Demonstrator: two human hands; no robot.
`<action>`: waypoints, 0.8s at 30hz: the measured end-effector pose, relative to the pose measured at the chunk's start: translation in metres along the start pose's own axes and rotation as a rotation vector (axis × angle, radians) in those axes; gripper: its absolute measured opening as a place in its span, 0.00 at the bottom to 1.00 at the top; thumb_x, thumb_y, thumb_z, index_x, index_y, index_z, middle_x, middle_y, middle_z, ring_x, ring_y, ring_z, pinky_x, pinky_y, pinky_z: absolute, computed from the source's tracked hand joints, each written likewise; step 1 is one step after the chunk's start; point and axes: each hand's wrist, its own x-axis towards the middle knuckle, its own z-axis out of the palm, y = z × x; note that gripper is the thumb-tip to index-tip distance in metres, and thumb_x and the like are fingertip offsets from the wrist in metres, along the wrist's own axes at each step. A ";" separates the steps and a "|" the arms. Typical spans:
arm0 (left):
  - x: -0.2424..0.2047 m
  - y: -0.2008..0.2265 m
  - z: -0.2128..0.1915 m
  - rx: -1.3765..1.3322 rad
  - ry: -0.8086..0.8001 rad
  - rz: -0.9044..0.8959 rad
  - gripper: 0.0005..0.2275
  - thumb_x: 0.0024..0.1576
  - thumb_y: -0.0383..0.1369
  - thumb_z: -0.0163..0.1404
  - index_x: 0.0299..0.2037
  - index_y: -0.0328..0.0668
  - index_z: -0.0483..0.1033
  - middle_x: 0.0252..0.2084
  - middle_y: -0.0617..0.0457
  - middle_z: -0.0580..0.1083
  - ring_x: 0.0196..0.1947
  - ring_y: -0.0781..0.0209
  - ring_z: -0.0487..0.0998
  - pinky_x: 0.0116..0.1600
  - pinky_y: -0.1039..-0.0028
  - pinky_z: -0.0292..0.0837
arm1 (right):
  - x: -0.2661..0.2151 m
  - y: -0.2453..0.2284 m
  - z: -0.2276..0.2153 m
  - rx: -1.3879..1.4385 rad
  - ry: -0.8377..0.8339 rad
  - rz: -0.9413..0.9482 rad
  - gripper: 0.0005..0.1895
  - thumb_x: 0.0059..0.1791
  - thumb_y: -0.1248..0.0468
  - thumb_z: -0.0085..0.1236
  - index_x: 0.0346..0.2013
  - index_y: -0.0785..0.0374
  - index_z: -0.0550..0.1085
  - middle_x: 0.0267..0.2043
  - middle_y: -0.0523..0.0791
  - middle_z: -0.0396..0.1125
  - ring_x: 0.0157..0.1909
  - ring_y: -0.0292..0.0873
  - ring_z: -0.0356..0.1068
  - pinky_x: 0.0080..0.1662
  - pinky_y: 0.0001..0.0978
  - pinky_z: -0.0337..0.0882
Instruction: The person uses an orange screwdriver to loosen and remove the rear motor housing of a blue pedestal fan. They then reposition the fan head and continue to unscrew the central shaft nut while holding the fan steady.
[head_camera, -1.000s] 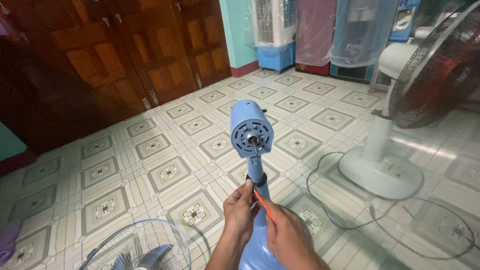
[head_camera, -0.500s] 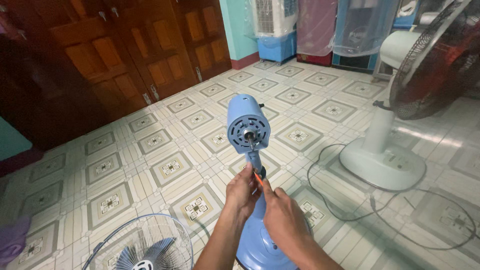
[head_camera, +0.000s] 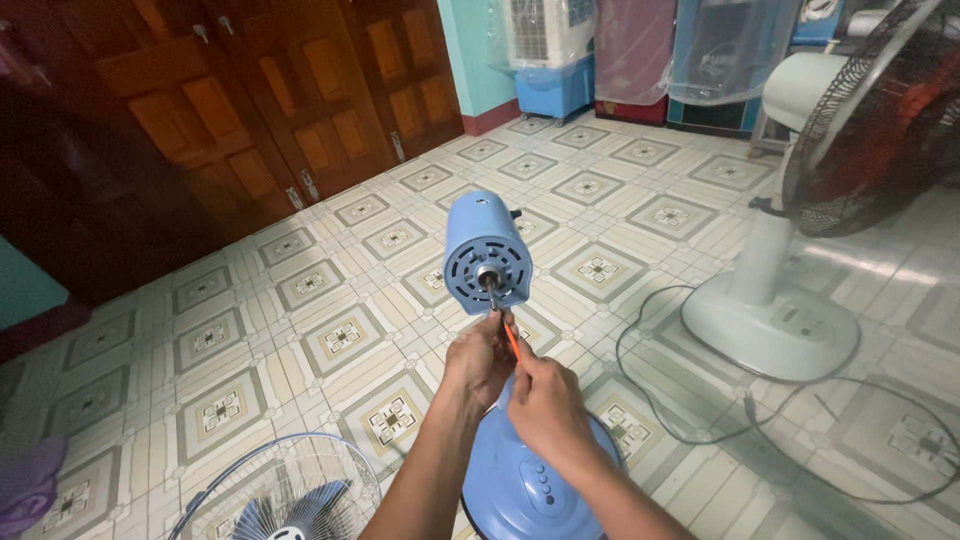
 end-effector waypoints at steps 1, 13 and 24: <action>0.004 0.001 0.000 -0.010 0.024 -0.001 0.11 0.65 0.35 0.45 0.38 0.36 0.76 0.29 0.51 0.74 0.28 0.62 0.71 0.37 0.73 0.71 | 0.003 -0.001 0.001 -0.002 0.000 -0.001 0.22 0.49 0.66 0.48 0.58 0.63 0.72 0.34 0.62 0.71 0.40 0.65 0.72 0.45 0.56 0.71; 0.030 0.014 -0.005 -0.122 0.085 -0.068 0.07 0.62 0.30 0.48 0.36 0.35 0.75 0.29 0.50 0.74 0.29 0.59 0.73 0.39 0.70 0.73 | 0.020 -0.036 -0.004 0.007 -0.053 0.049 0.33 0.49 0.68 0.48 0.71 0.57 0.60 0.36 0.58 0.71 0.42 0.61 0.72 0.48 0.54 0.70; 0.013 0.029 0.015 0.057 0.195 0.063 0.11 0.64 0.29 0.46 0.37 0.24 0.76 0.29 0.46 0.75 0.23 0.64 0.71 0.28 0.78 0.69 | 0.026 -0.037 -0.003 -0.004 -0.049 0.026 0.31 0.49 0.69 0.48 0.69 0.60 0.62 0.34 0.59 0.71 0.40 0.62 0.73 0.46 0.53 0.71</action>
